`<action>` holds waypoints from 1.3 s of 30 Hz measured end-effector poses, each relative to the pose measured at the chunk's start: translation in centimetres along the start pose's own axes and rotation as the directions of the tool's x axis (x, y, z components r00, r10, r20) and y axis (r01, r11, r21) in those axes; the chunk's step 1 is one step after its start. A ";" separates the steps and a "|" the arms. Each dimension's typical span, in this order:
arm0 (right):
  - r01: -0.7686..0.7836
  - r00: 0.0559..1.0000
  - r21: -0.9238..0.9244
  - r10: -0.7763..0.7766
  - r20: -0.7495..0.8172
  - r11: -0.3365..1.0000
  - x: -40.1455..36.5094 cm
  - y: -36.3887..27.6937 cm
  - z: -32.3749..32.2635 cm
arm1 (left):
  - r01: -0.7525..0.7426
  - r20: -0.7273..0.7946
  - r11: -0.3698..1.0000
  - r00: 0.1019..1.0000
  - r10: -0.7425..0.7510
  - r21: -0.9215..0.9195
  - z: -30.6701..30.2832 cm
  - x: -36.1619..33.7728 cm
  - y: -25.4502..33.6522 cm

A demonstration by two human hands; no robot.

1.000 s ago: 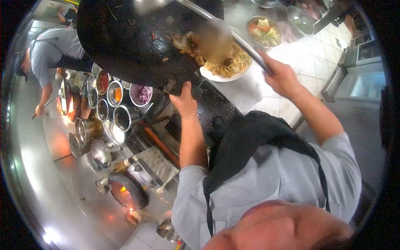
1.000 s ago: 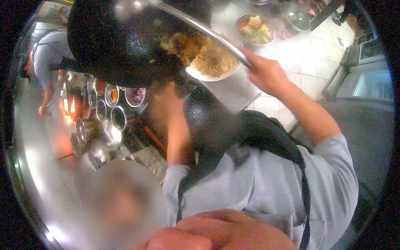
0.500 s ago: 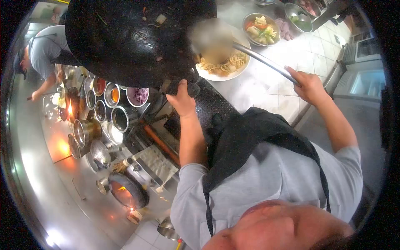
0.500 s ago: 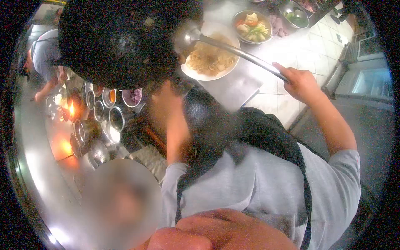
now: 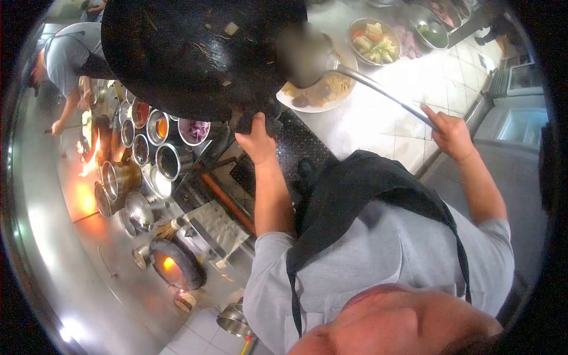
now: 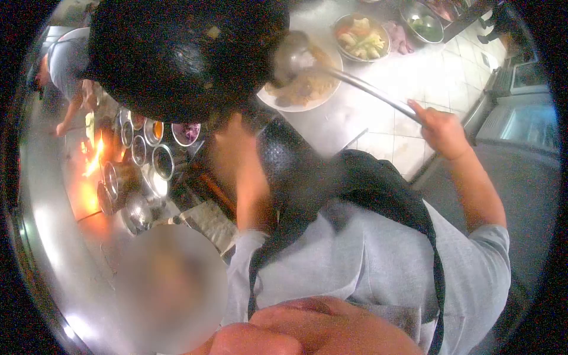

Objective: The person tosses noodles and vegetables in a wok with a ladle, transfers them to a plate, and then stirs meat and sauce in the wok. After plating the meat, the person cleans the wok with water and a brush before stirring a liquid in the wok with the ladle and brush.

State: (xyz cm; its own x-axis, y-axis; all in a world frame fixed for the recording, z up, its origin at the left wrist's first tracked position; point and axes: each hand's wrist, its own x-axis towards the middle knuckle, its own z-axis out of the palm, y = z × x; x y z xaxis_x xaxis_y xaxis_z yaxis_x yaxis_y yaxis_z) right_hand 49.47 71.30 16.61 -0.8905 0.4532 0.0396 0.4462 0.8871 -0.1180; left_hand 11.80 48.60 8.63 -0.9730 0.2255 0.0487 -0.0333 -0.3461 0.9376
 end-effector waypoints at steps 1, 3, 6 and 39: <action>-0.041 0.999 -0.020 0.041 -0.016 0.999 -0.7 1.0 0.0 | 0.022 0.002 0.995 1.000 -0.022 0.095 -0.4 -0.2 0.2; -0.033 0.999 -0.050 0.033 0.000 0.998 -0.9 2.4 -0.2 | 0.039 0.000 0.981 0.999 -0.040 0.188 -0.5 -0.8 1.0; -0.030 0.999 0.010 0.030 -0.029 0.999 2.1 2.1 0.2 | 0.023 0.066 1.000 0.998 -0.023 0.000 -0.9 -1.6 1.1; -0.476 0.878 0.395 0.401 0.261 0.786 -7.8 -8.3 2.8 | 0.066 -0.261 0.988 0.965 -0.027 0.140 -21.2 -10.2 9.5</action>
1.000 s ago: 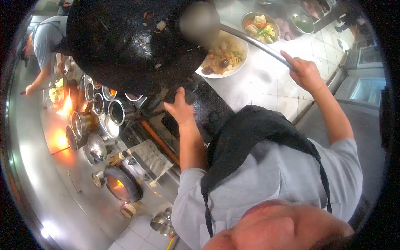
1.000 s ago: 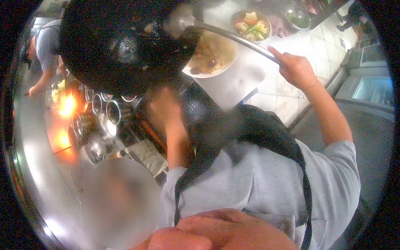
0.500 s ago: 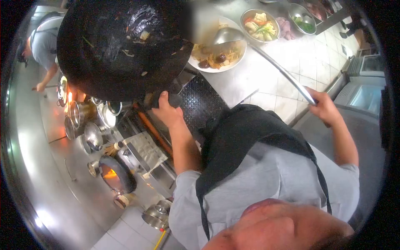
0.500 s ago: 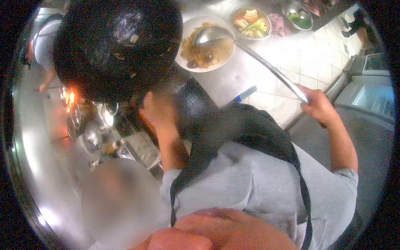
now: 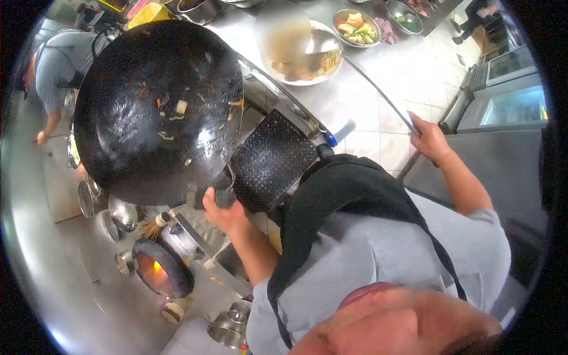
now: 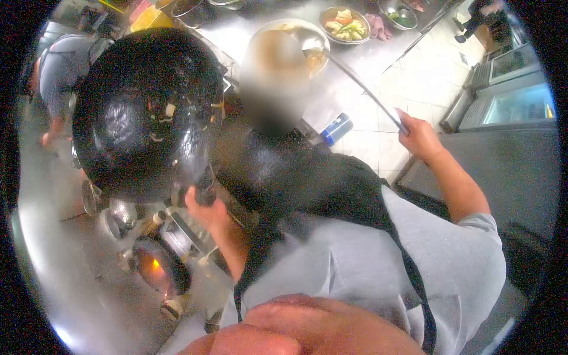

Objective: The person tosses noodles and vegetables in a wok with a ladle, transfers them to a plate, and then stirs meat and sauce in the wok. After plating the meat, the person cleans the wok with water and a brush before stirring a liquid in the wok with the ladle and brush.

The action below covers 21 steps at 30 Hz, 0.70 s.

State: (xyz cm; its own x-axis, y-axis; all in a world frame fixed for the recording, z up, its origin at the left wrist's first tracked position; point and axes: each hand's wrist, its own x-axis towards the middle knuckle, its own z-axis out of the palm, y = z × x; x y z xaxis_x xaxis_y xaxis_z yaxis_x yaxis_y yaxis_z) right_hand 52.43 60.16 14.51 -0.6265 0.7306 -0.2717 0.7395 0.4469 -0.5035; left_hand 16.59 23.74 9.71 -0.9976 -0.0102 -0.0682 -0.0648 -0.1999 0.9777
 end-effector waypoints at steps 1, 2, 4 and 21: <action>0.088 0.979 -0.177 -0.118 -0.165 0.980 -0.8 0.3 0.8 | -0.197 0.070 0.954 0.980 0.186 0.225 -2.2 -0.4 0.1; 0.069 0.975 -0.172 -0.102 -0.195 0.983 -1.1 -0.7 1.2 | -0.195 0.073 0.958 0.980 0.184 0.211 -4.6 -0.6 -0.2; -0.017 0.976 -0.151 -0.016 -0.215 0.988 -0.2 -2.0 2.5 | -0.456 0.189 0.683 0.882 0.431 0.571 -9.0 -0.8 -0.8; 0.685 0.339 0.298 -0.653 0.677 0.665 12.3 -36.7 28.5 | -0.137 -0.558 0.693 0.710 -0.430 -0.708 -18.0 -3.5 -1.5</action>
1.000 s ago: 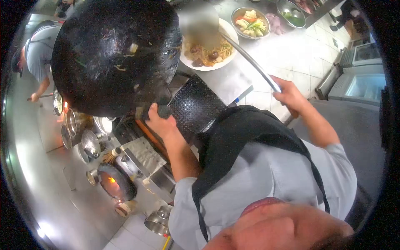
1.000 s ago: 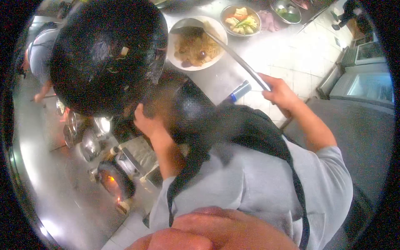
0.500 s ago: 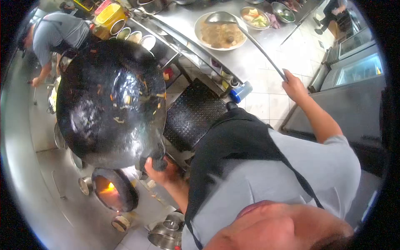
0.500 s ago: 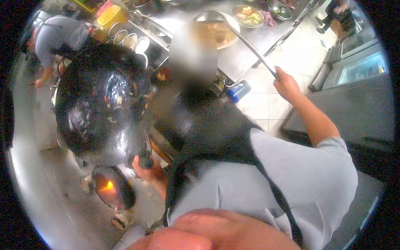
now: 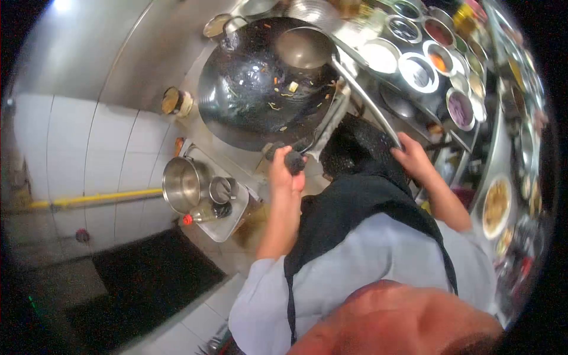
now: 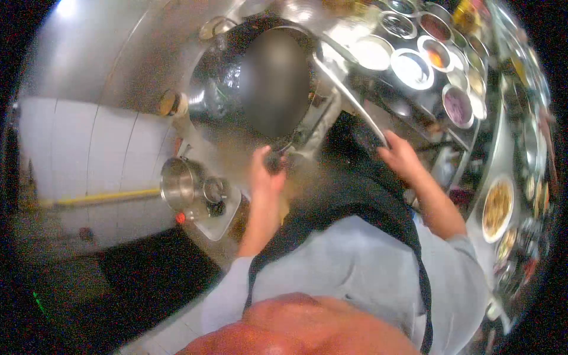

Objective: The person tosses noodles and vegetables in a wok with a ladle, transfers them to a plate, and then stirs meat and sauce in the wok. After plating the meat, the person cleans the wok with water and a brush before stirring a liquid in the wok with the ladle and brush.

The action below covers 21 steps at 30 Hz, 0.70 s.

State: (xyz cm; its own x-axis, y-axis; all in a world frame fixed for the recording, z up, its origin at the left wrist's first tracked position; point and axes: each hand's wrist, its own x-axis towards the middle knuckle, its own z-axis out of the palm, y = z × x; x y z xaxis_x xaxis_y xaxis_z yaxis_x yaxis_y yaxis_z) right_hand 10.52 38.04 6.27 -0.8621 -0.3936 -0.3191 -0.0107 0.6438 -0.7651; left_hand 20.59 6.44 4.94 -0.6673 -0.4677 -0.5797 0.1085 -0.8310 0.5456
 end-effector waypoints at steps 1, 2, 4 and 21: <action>0.025 0.999 -0.010 -0.025 0.036 1.000 4.3 0.6 -0.4 | -0.025 -0.059 1.000 0.998 0.024 -0.010 0.8 2.2 -1.5; 0.128 0.989 0.007 -0.128 0.072 0.992 7.8 0.2 -0.7 | -0.049 -0.113 0.999 0.993 0.047 -0.021 1.8 3.7 -2.2; 0.315 0.944 0.037 -0.317 0.087 0.948 15.6 -1.7 -1.4 | -0.090 -0.158 0.995 0.984 0.081 -0.051 3.5 7.1 -3.8; 0.716 0.688 -0.538 -0.577 0.440 0.445 58.1 -28.4 6.0 | -0.172 -0.273 0.970 0.954 0.121 -0.171 10.2 19.5 -0.9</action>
State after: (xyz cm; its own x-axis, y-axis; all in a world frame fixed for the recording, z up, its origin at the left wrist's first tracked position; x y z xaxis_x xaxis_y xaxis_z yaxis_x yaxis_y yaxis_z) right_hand -36.24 -7.01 6.13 -0.3642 -0.9310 -0.0243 -0.8948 0.3570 -0.2683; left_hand -0.05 1.16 -0.64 -0.4226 -0.6288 -0.6526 0.3461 -0.7775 0.5250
